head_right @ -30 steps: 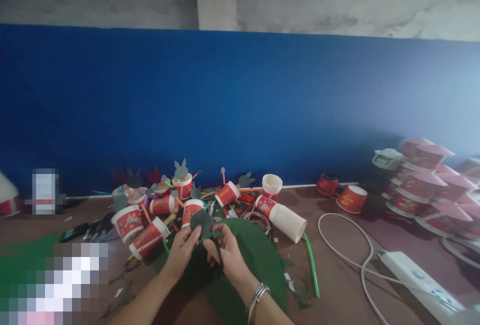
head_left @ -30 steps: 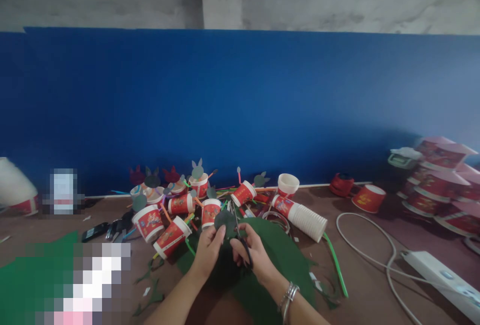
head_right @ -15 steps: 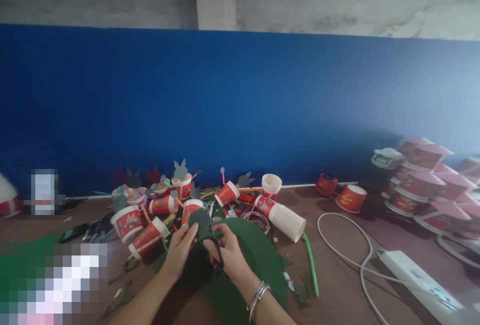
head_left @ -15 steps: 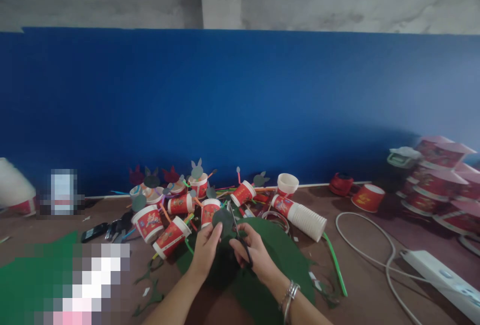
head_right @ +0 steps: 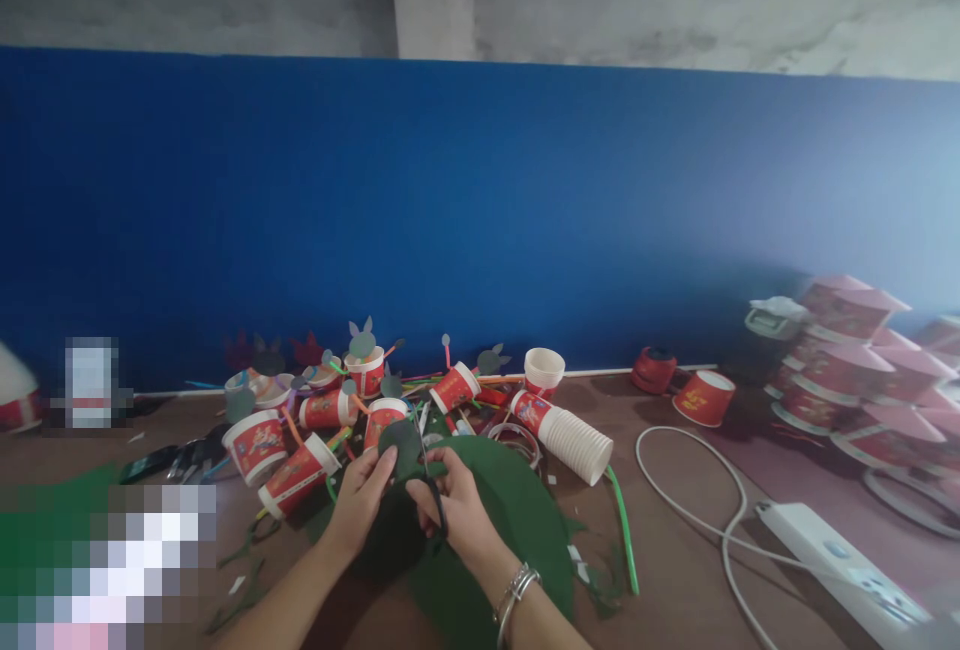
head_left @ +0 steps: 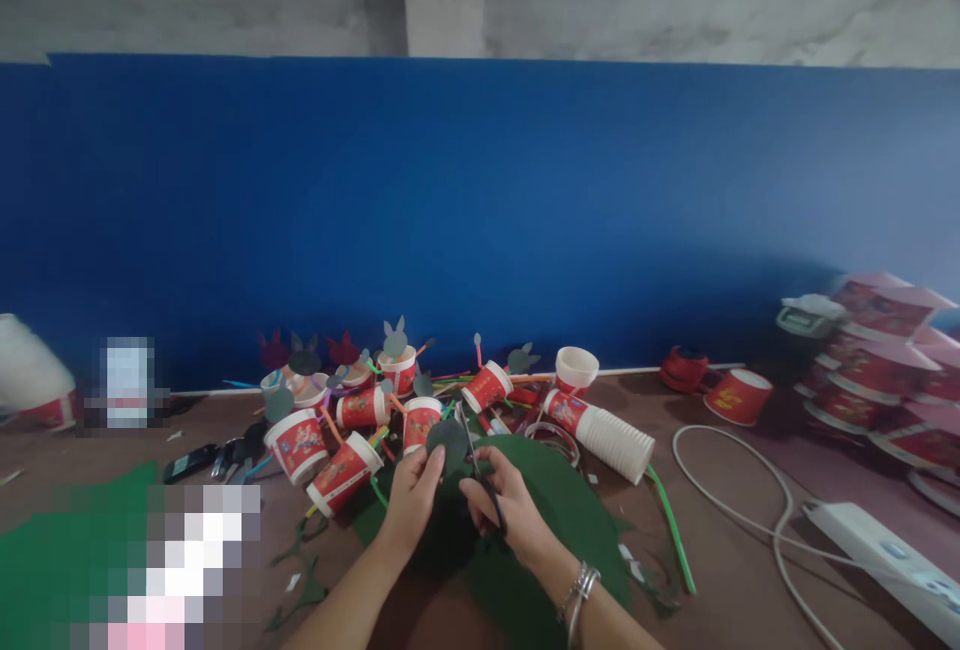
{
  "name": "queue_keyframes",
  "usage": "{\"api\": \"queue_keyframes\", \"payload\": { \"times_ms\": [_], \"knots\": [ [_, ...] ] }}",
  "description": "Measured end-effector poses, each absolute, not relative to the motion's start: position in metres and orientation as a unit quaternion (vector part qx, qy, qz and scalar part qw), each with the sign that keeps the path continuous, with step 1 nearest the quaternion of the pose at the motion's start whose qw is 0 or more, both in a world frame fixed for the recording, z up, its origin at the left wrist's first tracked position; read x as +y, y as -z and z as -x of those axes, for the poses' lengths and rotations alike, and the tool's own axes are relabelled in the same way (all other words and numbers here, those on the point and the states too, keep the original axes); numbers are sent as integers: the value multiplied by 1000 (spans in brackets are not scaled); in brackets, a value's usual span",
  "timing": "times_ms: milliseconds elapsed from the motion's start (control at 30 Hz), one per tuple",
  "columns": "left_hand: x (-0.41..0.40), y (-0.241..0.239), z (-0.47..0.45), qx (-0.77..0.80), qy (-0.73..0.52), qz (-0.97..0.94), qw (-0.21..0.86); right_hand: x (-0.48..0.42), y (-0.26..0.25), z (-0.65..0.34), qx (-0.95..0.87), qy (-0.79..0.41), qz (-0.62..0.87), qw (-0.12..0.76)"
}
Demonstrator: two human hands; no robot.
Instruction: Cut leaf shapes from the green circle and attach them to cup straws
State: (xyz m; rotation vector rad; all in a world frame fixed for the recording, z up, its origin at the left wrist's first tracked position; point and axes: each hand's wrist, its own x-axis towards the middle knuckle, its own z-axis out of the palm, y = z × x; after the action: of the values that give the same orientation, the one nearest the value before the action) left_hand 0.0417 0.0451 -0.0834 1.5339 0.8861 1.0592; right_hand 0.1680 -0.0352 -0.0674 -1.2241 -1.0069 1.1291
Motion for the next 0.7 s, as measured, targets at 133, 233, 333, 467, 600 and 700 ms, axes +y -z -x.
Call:
{"api": "queue_keyframes", "payload": {
  "times_ms": [133,233,333,467,600,700],
  "knots": [
    [44,80,-41,371,-452,-615,529,-35,67,-169,-428,-481,526,557],
    [42,77,-41,371,-458,-602,538,-35,66,-170,-427,-483,528,553],
    [40,75,-42,369,-462,-592,547,-34,64,-169,-424,-485,533,549],
    [39,75,-42,370,-467,-588,547,-34,63,-168,-417,-492,537,544],
    [42,78,-41,372,-452,-610,534,-35,65,-169,-424,-500,516,552],
    [44,80,-41,369,-443,-624,528,-35,65,-169,-436,-496,503,557]
  ]
}}
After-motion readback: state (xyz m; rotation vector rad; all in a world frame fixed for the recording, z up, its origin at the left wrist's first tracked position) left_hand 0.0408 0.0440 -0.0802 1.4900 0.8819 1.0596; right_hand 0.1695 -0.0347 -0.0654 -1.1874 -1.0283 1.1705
